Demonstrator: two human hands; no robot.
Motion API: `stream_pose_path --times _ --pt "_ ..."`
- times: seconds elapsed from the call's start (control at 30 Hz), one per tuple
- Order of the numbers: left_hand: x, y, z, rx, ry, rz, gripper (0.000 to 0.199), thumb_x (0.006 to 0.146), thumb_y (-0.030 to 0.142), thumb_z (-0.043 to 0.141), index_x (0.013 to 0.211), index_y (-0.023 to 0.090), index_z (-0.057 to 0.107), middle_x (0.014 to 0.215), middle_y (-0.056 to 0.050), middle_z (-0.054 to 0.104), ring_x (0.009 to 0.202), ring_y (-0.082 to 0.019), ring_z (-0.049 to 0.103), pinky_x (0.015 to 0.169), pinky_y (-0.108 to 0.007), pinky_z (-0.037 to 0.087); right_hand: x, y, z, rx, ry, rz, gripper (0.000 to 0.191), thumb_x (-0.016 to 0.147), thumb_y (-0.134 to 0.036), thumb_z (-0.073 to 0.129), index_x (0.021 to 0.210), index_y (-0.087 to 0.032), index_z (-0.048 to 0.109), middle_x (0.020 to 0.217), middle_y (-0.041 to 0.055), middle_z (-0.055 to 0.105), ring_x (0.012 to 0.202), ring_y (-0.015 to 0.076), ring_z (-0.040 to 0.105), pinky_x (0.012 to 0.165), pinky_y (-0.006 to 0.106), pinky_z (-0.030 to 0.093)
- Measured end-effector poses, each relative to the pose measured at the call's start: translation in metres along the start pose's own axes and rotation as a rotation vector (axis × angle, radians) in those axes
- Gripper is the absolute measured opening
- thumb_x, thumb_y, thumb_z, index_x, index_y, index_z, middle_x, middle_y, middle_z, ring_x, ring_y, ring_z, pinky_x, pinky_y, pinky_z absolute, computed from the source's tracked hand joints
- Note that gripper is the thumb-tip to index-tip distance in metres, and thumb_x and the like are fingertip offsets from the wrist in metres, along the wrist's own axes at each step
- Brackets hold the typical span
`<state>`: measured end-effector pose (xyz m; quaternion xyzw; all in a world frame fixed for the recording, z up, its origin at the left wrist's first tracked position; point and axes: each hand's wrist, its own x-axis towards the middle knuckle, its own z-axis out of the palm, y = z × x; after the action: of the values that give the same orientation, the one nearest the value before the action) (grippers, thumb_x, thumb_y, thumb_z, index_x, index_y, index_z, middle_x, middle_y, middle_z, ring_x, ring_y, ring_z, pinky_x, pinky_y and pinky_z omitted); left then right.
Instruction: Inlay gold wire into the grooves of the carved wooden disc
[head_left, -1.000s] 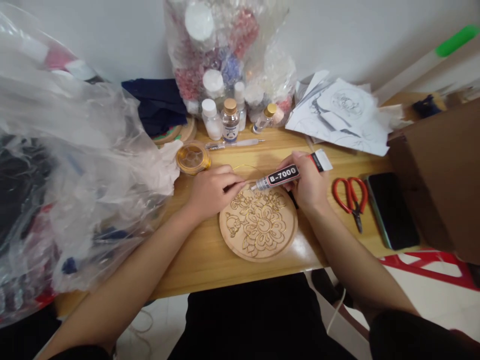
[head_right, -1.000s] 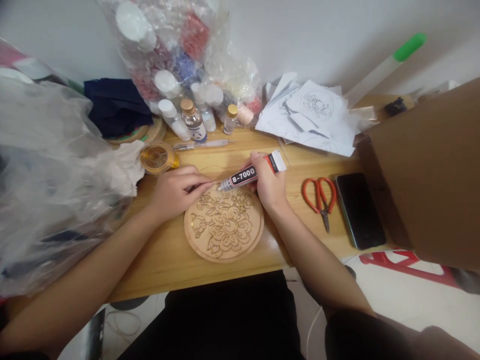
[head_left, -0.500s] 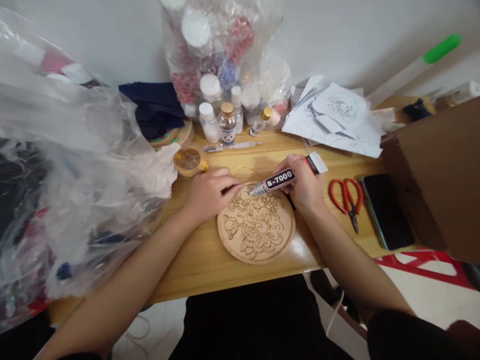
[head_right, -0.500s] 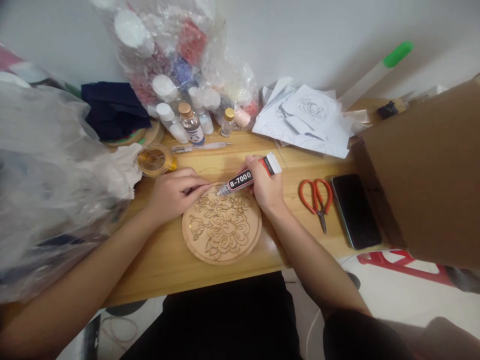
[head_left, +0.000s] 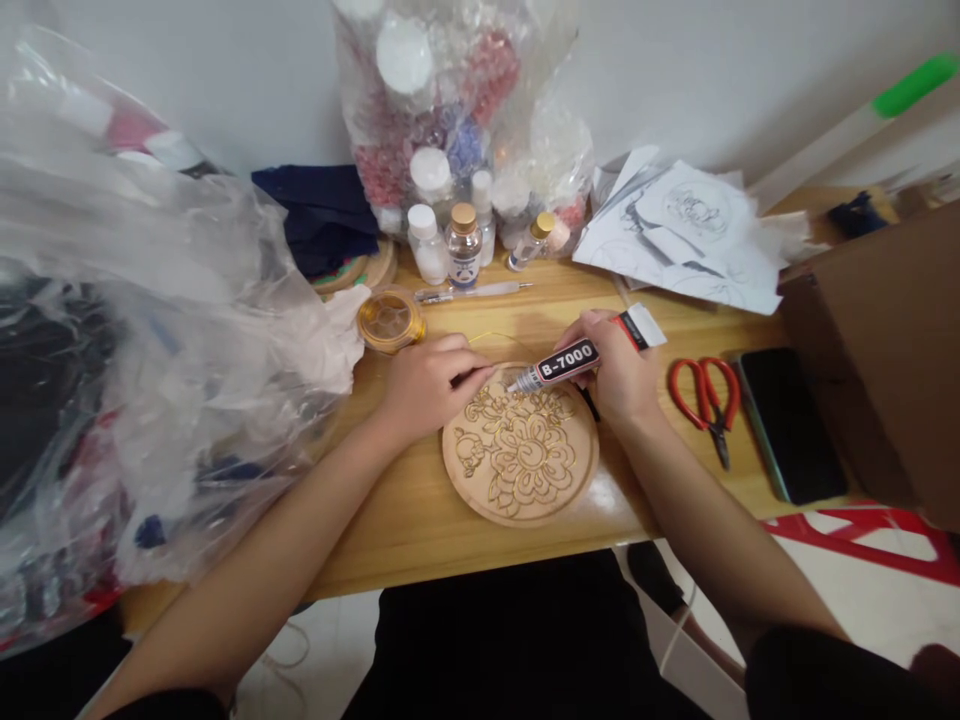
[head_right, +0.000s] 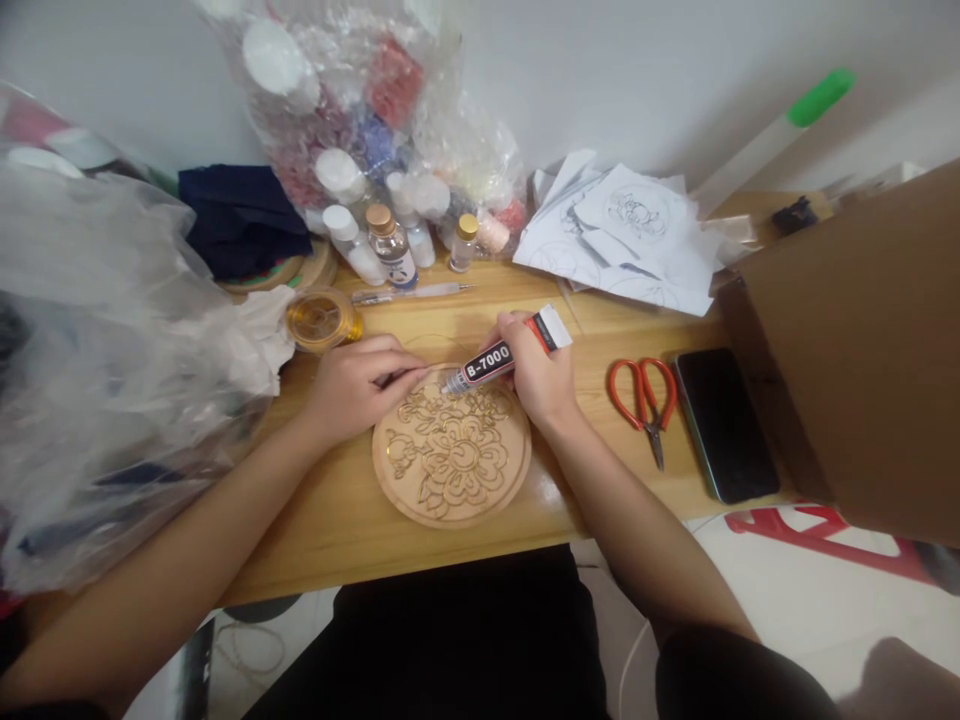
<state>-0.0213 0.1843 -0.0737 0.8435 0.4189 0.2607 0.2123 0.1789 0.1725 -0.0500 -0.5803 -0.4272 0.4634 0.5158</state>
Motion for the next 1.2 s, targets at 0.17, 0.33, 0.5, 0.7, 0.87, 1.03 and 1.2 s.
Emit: stream_pose_path --times 0.17,0.33,0.5,0.7,0.87,1.03,1.2 --pt "0.0003 0.0001 -0.0005 0.006 0.011 0.004 0.021 0.087 0.032 0.056 0.081 0.018 0.071 0.073 -0.002 0.066 0.063 -0.01 0.058 0.057 -0.022 0.04 -0.0004 0.0002 0.0016 0.021 0.003 -0.025 0.034 0.077 -0.042 0.057 0.052 -0.019 0.057 0.042 -0.0026 0.051 0.032 0.007 0.04 0.031 0.02 0.026" --pt "0.0002 0.0005 -0.0002 -0.001 0.012 -0.002 0.021 0.087 0.032 0.056 0.08 0.018 0.071 0.073 -0.002 0.067 0.062 -0.01 0.057 0.057 -0.022 0.041 0.0003 0.001 0.0006 0.026 0.004 -0.021 0.034 0.078 -0.039 0.056 0.05 -0.019 0.057 0.041 -0.0024 0.051 0.031 0.0071 0.039 0.03 0.021 0.025" --pt "0.0 -0.0002 0.0006 -0.008 0.019 0.003 0.022 0.088 0.033 0.056 0.079 0.018 0.071 0.072 -0.002 0.066 0.061 -0.009 0.056 0.056 -0.022 0.04 0.0006 0.0002 -0.0004 0.007 0.012 -0.026 0.033 0.077 -0.038 0.055 0.049 -0.02 0.055 0.039 -0.0032 0.048 0.031 0.0068 0.037 0.03 0.02 0.024" --pt "-0.0003 -0.0005 0.0006 -0.013 0.018 0.005 0.022 0.088 0.032 0.055 0.08 0.018 0.07 0.073 -0.002 0.066 0.061 -0.009 0.057 0.057 -0.022 0.041 -0.0005 0.0005 -0.0005 -0.011 0.014 -0.014 0.031 0.075 -0.038 0.055 0.051 -0.02 0.059 0.041 -0.0025 0.051 0.031 0.0063 0.037 0.029 0.02 0.026" --pt "0.0 0.0005 0.0003 -0.014 0.018 -0.002 0.021 0.087 0.031 0.057 0.08 0.018 0.071 0.073 -0.002 0.066 0.061 -0.009 0.057 0.057 -0.022 0.04 -0.0017 0.0004 -0.0007 0.012 0.021 -0.014 0.029 0.077 -0.034 0.054 0.052 -0.019 0.06 0.042 -0.0024 0.052 0.031 0.0065 0.038 0.029 0.02 0.025" --pt "-0.0001 0.0013 -0.0002 -0.01 0.017 -0.017 0.02 0.087 0.03 0.057 0.08 0.018 0.071 0.072 -0.001 0.065 0.058 -0.008 0.054 0.055 -0.021 0.039 -0.0025 -0.0012 -0.0001 -0.002 0.027 -0.029 0.03 0.077 -0.033 0.054 0.05 -0.02 0.061 0.041 -0.002 0.052 0.031 0.0068 0.038 0.029 0.02 0.025" --pt "-0.0001 0.0013 -0.0001 0.006 0.019 -0.011 0.019 0.086 0.029 0.058 0.08 0.018 0.071 0.071 -0.001 0.065 0.058 -0.008 0.053 0.055 -0.021 0.038 -0.0029 -0.0008 0.0006 0.024 0.001 -0.007 0.029 0.076 -0.031 0.054 0.05 -0.019 0.061 0.041 -0.0017 0.053 0.031 0.007 0.04 0.029 0.019 0.025"
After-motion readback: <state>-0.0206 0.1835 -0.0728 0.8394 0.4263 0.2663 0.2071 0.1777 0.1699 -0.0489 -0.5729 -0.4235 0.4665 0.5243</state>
